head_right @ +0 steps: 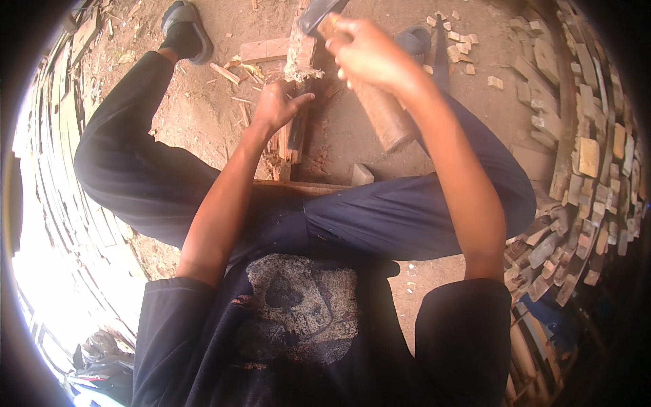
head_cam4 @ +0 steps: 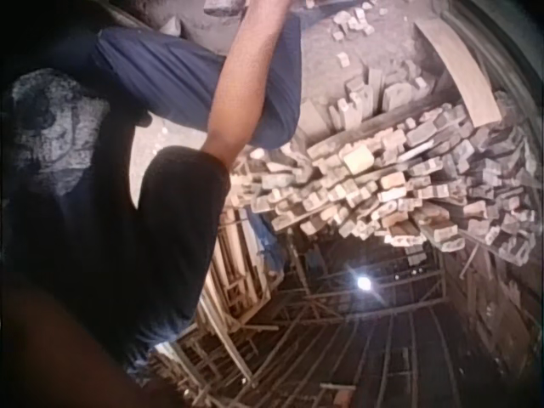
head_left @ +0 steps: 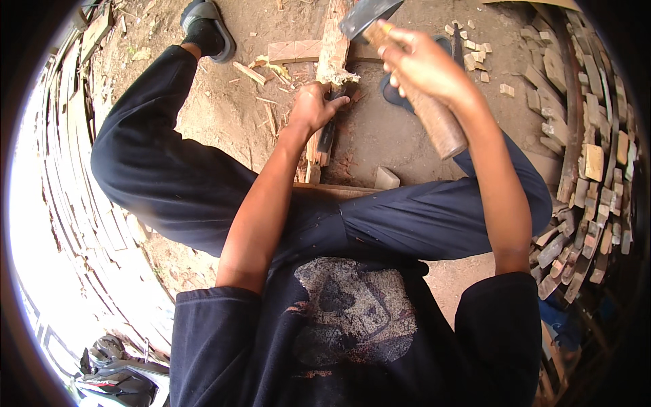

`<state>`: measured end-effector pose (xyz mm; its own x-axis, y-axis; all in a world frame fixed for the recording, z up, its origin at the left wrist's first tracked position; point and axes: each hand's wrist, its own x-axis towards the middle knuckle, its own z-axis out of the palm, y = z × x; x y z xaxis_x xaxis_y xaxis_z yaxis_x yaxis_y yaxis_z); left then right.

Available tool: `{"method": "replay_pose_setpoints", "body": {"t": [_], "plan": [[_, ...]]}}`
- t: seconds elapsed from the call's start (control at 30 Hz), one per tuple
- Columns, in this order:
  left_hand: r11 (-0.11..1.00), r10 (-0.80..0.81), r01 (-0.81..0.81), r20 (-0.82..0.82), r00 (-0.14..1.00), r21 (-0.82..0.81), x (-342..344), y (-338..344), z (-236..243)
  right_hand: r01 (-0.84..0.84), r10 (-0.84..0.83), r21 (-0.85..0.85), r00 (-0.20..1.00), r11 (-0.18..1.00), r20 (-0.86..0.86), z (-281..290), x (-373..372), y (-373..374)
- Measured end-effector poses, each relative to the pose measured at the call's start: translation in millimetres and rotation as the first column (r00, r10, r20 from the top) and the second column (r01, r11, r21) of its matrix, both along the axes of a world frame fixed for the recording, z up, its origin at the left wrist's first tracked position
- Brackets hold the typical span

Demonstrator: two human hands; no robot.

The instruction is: The person sits cross-legged on the ground and uses a chisel and mallet to carve a piece of wood. They repeatedly strike the chisel to remove wood shavings, occasionally adjusting the wood's position.

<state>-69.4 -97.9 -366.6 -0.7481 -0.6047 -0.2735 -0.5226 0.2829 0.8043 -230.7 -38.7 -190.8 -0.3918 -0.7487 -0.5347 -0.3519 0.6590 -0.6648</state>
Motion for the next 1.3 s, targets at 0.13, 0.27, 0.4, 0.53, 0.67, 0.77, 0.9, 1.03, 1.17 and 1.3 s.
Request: {"method": "replay_pose_setpoints", "body": {"t": [0.13, 0.27, 0.4, 0.53, 0.67, 0.77, 0.9, 1.03, 1.17, 1.3], "plan": [[0.998, -0.056, 0.057, -0.021, 0.998, 0.031, 5, 3, -22, -0.214, 0.182, 0.176, 0.967, 0.961, 0.18, -23, 11, 13], [0.988, -0.149, 0.151, 0.064, 0.987, -0.019, 5, 10, -20, -0.161, 0.129, 0.153, 0.971, 0.975, 0.2, -28, 11, 11], [0.998, -0.053, 0.052, -0.04, 0.998, -0.029, 4, 4, -11, -0.085, 0.07, 0.078, 0.982, 0.993, 0.173, -7, 4, 2], [1.0, 0.009, -0.007, -0.046, 0.999, 0.028, 2, -5, -2, -0.044, 0.045, -0.016, 0.997, 0.999, 0.063, 6, 4, -2], [0.999, 0.022, -0.023, -0.048, 0.999, -0.022, 4, -2, -7, -0.132, 0.125, 0.078, 0.989, 0.988, 0.082, -1, 14, 1], [0.999, -0.035, 0.035, -0.014, 0.999, 0.005, 6, 1, -8, -0.27, 0.26, 0.188, 0.962, 0.944, 0.078, -15, 20, 6], [0.998, -0.032, 0.029, -0.044, 0.999, -0.061, 6, 4, -9, -0.106, 0.085, 0.091, 0.974, 0.99, 0.21, -5, 15, -1], [1.0, 0.02, -0.019, -0.052, 0.998, 0.019, 3, -1, 2, -0.079, 0.079, -0.005, 0.989, 0.997, 0.121, 9, 12, -5], [0.997, 0.046, -0.051, -0.078, 0.996, -0.055, 3, -3, -5, -0.103, 0.102, 0.036, 0.994, 0.994, 0.032, 8, 21, -2], [0.996, 0.052, -0.057, -0.075, 0.996, -0.071, 9, 2, 1, -0.171, 0.163, 0.106, 0.983, 0.98, 0.081, -14, 16, 11]]}}
